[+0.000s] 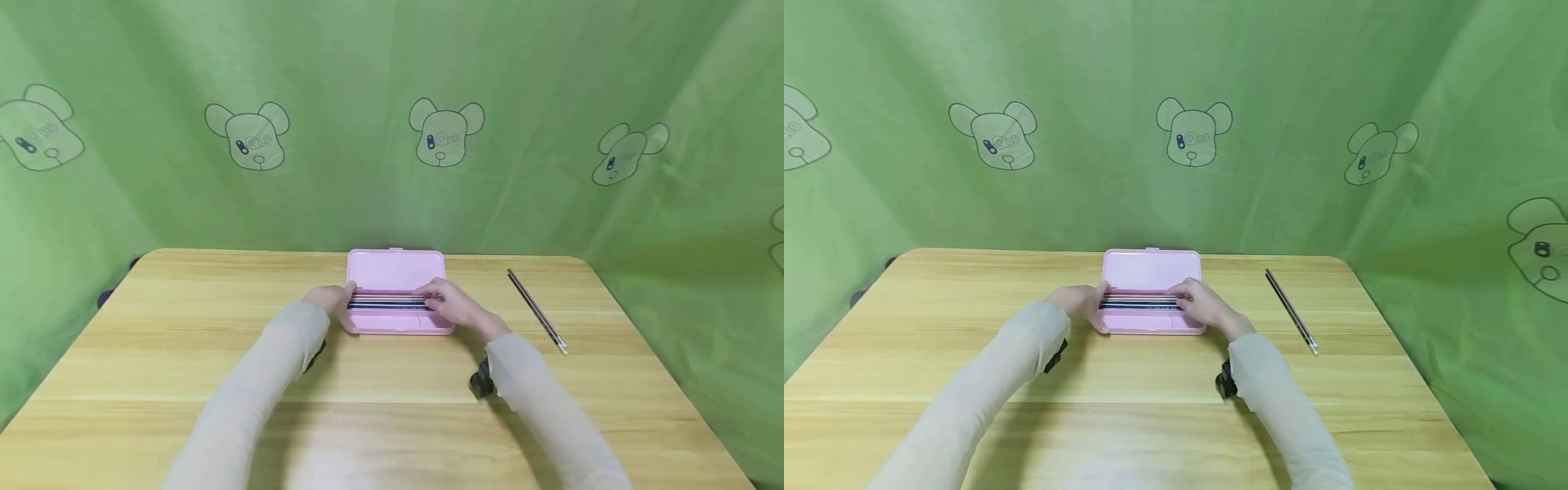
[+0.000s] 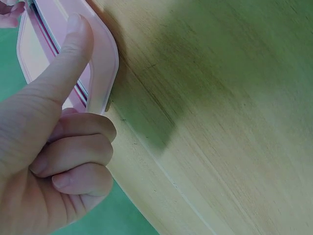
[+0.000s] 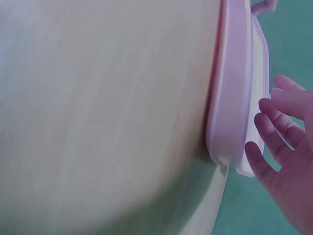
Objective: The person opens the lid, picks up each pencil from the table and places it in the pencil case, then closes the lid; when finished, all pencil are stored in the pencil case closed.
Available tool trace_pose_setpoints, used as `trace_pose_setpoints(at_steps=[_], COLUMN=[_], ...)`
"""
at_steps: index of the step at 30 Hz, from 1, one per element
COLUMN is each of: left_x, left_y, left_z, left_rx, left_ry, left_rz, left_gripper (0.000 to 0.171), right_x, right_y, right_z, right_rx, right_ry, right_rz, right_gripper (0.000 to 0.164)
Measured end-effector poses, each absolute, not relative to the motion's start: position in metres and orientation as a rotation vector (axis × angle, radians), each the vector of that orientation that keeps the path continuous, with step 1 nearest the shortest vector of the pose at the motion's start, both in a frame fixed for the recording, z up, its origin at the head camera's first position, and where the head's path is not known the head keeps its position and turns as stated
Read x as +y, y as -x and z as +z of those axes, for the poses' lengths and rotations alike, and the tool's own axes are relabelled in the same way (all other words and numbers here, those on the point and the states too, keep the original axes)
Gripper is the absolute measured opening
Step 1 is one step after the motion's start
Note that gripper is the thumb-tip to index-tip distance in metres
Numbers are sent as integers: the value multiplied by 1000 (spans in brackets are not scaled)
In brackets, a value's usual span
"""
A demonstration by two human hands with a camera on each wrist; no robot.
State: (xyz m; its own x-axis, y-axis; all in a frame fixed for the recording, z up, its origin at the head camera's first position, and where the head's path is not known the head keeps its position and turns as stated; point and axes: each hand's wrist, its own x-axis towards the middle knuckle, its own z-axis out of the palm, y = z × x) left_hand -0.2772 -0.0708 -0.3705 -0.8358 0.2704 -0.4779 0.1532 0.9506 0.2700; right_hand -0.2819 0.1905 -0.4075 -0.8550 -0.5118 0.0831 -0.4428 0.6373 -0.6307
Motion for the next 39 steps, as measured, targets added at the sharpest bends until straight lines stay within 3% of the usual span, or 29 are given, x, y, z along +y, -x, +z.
trace_pose_setpoints(at_steps=[28,39], left_x=[-74,-73], left_y=[276,279], left_z=[-370,-373], left_rx=[2599,2554], left_ry=[-351,-294], left_rz=[299,312], left_gripper=[96,107], right_x=[291,337], right_y=[254,239], right_z=[-394,-394], right_rx=[2907,2950], right_ry=[661,537], right_rz=[-910,-854], right_gripper=[30,30])
